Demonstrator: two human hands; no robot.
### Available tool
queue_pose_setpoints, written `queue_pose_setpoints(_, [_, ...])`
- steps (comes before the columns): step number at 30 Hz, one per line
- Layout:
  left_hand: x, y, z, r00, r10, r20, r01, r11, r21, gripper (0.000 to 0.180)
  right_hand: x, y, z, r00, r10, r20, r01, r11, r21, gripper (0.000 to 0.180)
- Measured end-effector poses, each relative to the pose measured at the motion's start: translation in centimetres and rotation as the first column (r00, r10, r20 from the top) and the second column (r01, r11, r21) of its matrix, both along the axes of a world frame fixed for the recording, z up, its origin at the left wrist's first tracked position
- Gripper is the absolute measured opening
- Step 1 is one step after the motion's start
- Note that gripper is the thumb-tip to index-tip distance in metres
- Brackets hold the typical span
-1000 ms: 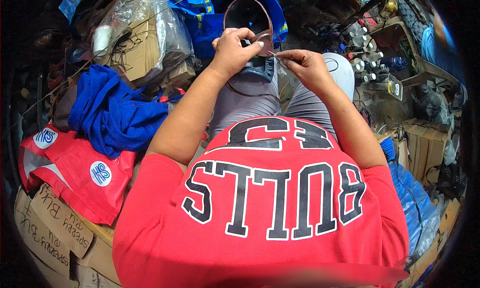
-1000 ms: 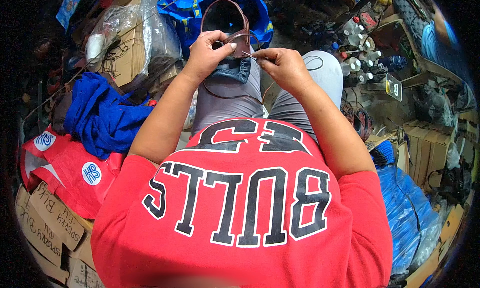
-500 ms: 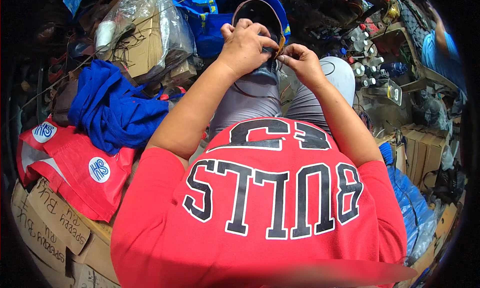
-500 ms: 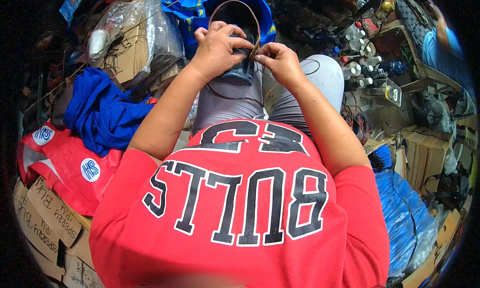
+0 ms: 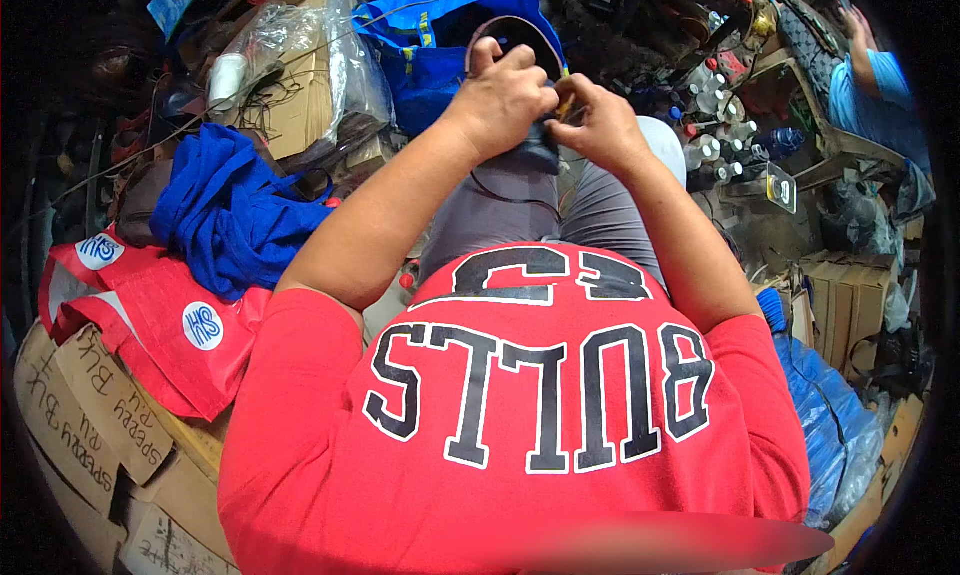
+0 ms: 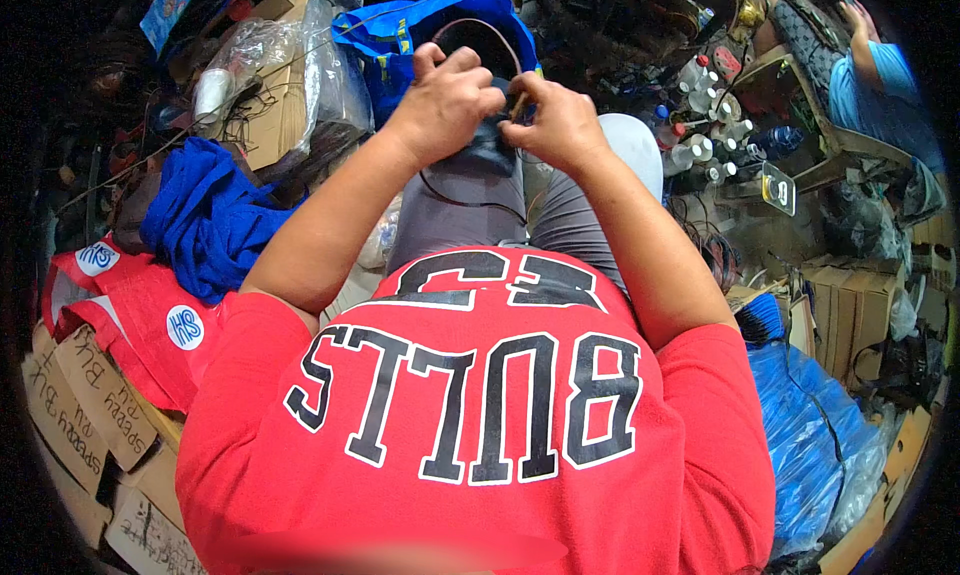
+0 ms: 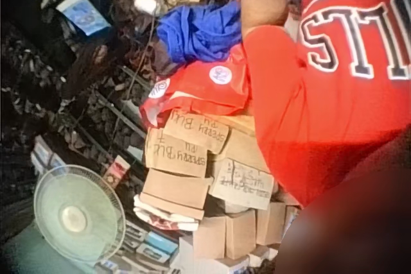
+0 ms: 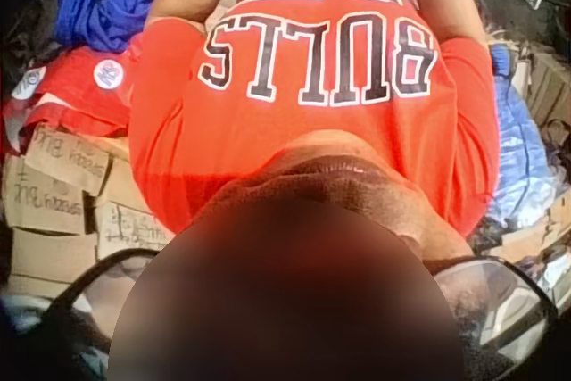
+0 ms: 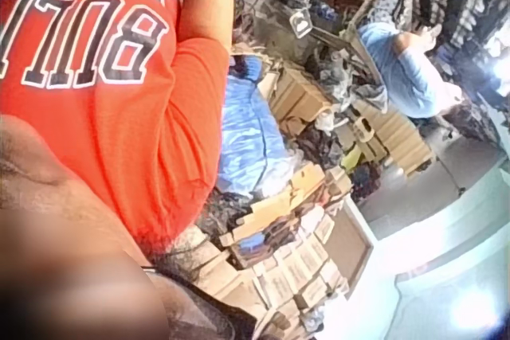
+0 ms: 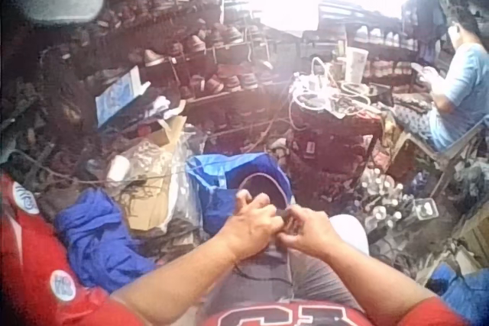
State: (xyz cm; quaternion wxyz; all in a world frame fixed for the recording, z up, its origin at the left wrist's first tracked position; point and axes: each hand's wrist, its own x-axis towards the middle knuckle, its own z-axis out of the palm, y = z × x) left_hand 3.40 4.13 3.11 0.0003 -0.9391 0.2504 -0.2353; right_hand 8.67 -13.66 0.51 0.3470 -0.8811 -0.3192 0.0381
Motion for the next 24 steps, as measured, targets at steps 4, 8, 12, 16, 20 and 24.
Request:
queue_pose_setpoints(4, [-1.0, 0.8, 3.8, 0.999, 0.033, -0.037, -0.033, 0.999, 0.013, 0.009, 0.4, -1.8, 2.6, 0.990, 0.051, -0.134, -0.039, 0.995, 0.092, 0.041])
queue_pose_setpoints(8, [-1.5, 6.0, 8.8, 0.976, 0.131, 0.176, -0.145, 0.987, 0.070, 0.011, 1.6, -5.7, 1.9, 0.987, 0.017, -0.158, -0.008, 0.998, 0.055, 0.040])
queue_pose_setpoints(12, [-5.5, 17.9, 16.8, 0.838, 0.392, 0.379, -0.435, 0.900, 0.034, 0.013, 0.7, -9.1, 0.1, 0.902, 0.163, -0.400, -0.072, 0.970, 0.232, 0.041])
queue_pose_setpoints(16, [-9.7, 26.6, 23.1, 0.722, 0.669, 0.176, -0.616, 0.738, -0.276, 0.019, -2.1, -10.7, -0.6, 0.991, 0.129, -0.031, -0.132, 0.941, -0.311, 0.060])
queue_pose_setpoints(20, [-7.3, 13.4, 18.7, 0.948, 0.317, -0.024, -0.315, 0.927, -0.206, 0.018, -3.7, -9.1, 3.1, 0.975, 0.097, 0.198, -0.030, 0.948, -0.316, 0.081])
queue_pose_setpoints(24, [-4.6, -0.9, 16.1, 0.998, -0.036, 0.046, 0.033, 0.997, 0.069, 0.005, -4.4, -6.2, 7.8, 0.978, 0.187, -0.095, -0.127, 0.887, 0.445, 0.042])
